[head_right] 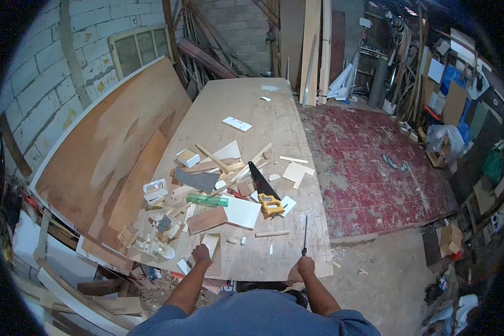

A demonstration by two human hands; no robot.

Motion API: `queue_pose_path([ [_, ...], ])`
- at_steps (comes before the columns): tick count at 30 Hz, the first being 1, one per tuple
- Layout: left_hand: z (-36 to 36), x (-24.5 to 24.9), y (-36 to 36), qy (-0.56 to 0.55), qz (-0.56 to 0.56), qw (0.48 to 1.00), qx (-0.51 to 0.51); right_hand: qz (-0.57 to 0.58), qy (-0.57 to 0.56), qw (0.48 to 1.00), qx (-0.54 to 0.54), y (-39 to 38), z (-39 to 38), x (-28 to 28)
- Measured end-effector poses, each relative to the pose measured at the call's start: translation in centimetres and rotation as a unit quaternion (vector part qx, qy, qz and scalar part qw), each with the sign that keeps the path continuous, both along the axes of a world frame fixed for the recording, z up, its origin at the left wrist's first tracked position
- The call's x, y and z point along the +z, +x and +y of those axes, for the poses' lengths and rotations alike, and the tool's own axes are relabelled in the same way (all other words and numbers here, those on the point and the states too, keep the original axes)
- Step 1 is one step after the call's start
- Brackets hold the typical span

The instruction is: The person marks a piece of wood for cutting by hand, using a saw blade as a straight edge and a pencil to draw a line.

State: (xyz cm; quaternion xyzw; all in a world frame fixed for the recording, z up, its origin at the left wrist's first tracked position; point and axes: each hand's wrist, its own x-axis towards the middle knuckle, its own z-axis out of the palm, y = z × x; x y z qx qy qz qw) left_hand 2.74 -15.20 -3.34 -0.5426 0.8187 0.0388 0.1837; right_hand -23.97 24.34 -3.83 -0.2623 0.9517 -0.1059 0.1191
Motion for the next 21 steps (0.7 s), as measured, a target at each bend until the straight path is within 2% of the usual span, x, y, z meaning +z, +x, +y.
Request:
queue_pose_path([
  [2,0.5,-0.8,0.1,-0.064,0.01,0.998,-0.027,0.013,-0.012,1.0,0.004,-0.5,0.0,-0.6],
  [3,2.5,2.1,0.4,-0.112,0.053,0.991,-0.048,-0.003,-0.016,1.0,0.004,-0.5,0.0,-0.2],
  [8,3.3,3.3,0.5,-0.104,0.088,0.989,-0.05,-0.007,-0.011,1.0,0.003,-1.0,0.1,-1.4],
  [15,3.7,3.3,-0.2,-0.091,0.106,0.988,-0.067,-0.03,-0.005,1.0,-0.002,-0.3,0.3,0.5],
  [19,3.8,3.3,-0.8,-0.072,0.075,0.991,-0.082,0.008,-0.017,1.0,0.004,-0.8,0.8,-1.6],
  [21,3.2,2.7,-1.6,-0.067,0.105,0.991,-0.046,0.038,-0.038,0.998,0.017,-0.8,0.9,-1.7],
])
